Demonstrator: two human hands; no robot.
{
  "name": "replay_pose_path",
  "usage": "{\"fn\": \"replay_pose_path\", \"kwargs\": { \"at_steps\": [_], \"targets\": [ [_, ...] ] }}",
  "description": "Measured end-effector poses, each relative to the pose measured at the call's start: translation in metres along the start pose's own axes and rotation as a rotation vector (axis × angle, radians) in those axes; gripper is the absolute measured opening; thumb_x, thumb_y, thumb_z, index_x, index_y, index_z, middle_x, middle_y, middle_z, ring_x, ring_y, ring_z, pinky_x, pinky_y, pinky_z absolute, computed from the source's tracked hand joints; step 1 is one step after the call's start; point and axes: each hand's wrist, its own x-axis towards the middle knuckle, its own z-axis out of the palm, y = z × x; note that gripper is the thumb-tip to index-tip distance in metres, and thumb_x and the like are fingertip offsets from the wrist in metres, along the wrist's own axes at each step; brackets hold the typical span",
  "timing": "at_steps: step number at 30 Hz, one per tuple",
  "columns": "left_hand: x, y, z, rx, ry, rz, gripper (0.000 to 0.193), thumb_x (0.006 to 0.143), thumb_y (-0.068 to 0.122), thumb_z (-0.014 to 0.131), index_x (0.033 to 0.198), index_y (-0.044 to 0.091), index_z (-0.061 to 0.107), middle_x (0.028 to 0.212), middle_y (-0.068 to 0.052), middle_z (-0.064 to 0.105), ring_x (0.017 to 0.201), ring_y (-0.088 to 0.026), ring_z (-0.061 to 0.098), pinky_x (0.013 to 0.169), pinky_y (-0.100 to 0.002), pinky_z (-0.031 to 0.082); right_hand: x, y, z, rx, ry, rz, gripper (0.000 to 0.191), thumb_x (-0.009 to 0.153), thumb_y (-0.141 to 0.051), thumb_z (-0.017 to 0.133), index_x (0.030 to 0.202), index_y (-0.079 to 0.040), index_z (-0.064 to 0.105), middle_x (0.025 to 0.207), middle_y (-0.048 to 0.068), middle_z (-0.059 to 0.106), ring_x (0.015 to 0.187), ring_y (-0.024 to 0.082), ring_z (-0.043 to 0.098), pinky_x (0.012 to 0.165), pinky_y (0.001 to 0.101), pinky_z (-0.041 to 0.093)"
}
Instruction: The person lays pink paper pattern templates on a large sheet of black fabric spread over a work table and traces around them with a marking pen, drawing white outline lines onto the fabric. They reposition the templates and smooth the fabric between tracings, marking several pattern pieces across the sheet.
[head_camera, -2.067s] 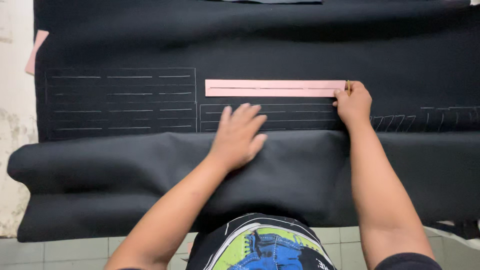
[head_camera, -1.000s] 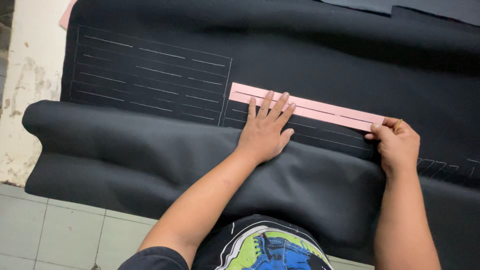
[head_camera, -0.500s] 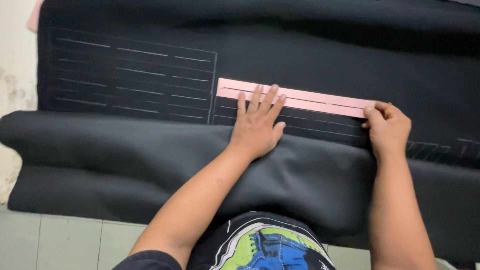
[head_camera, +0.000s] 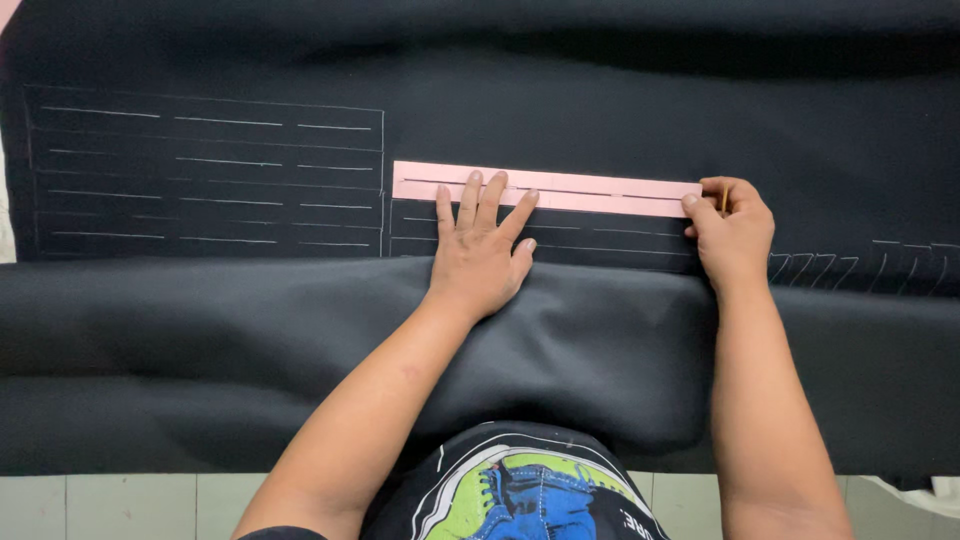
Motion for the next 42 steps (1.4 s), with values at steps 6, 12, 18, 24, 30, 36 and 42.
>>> {"fn": "replay_pose_path", "kwargs": {
  "at_steps": [6,12,18,24,30,36,42],
  "targets": [
    [0.002,0.003,-0.003,0.095,-0.033,0.033,0.064,0.095,0.042,0.056,0.153,0.019,0.041,0.156,-0.015,0.036,0.148,-0.041,0.025,0.116,-0.073,0.009,0.001,0.001,0.000,-0.165,0.014,-0.019,0.030,0.095,-0.015,0.073,0.120,0.001,0.070,0.089,0.002,0.070,0.068,0.008,0.063,0.064,0.0237,0.051],
    [0.003,0.005,-0.011,0.179,-0.084,0.055,0.061,0.096,0.040,0.056,0.151,0.018,0.043,0.156,-0.017,0.038,0.145,-0.043,0.034,0.113,-0.073,0.019,0.022,-0.016,-0.008,-0.148,0.171,-0.211,0.028,0.099,-0.020,0.077,0.114,0.002,0.069,0.093,0.004,0.064,0.082,0.011,0.059,0.072,0.0286,0.051],
    [0.004,0.000,-0.011,0.156,-0.044,0.081,0.059,0.095,0.039,0.056,0.149,0.021,0.043,0.155,-0.019,0.038,0.145,-0.045,0.033,0.111,-0.076,0.018,0.012,-0.071,0.026,-0.107,-0.045,-0.529,0.017,0.118,-0.017,0.059,0.116,-0.004,0.070,0.099,0.004,0.065,0.085,0.011,0.058,0.078,0.0291,0.050],
    [0.002,-0.005,-0.017,0.064,-0.106,0.039,0.063,0.091,0.037,0.060,0.149,0.019,0.041,0.153,-0.015,0.038,0.144,-0.045,0.031,0.111,-0.078,0.013,-0.029,-0.142,0.142,-0.106,-0.541,-0.619,0.023,0.103,-0.022,0.060,0.113,-0.004,0.070,0.103,0.010,0.074,0.095,0.022,0.073,0.082,0.0341,0.056],
    [-0.001,-0.013,-0.023,-0.306,0.212,0.028,0.041,0.096,0.027,0.061,0.132,0.006,0.056,0.128,-0.010,0.061,0.128,-0.032,0.054,0.115,-0.060,0.032,-0.047,-0.178,0.218,-0.296,-0.728,-0.713,0.028,0.100,-0.029,0.059,0.110,-0.006,0.072,0.102,0.014,0.076,0.097,0.033,0.072,0.084,0.0419,0.055],
    [-0.005,-0.019,-0.012,-0.285,0.266,0.057,0.029,0.098,0.025,0.060,0.121,0.008,0.062,0.114,-0.009,0.069,0.118,-0.031,0.060,0.110,-0.056,0.037,-0.049,-0.180,0.242,-0.392,-0.754,-0.722,0.029,0.099,-0.030,0.061,0.109,-0.006,0.072,0.102,0.015,0.075,0.095,0.035,0.071,0.084,0.0433,0.055],
    [-0.003,-0.020,-0.004,-0.059,0.047,0.058,0.061,0.094,0.038,0.057,0.145,0.007,0.045,0.148,-0.012,0.049,0.142,-0.036,0.034,0.111,-0.073,0.018,-0.038,-0.182,0.243,-0.406,-0.697,-0.860,0.020,0.100,-0.022,0.062,0.104,-0.007,0.074,0.099,0.011,0.076,0.090,0.031,0.074,0.081,0.0414,0.057]
  ]
}}
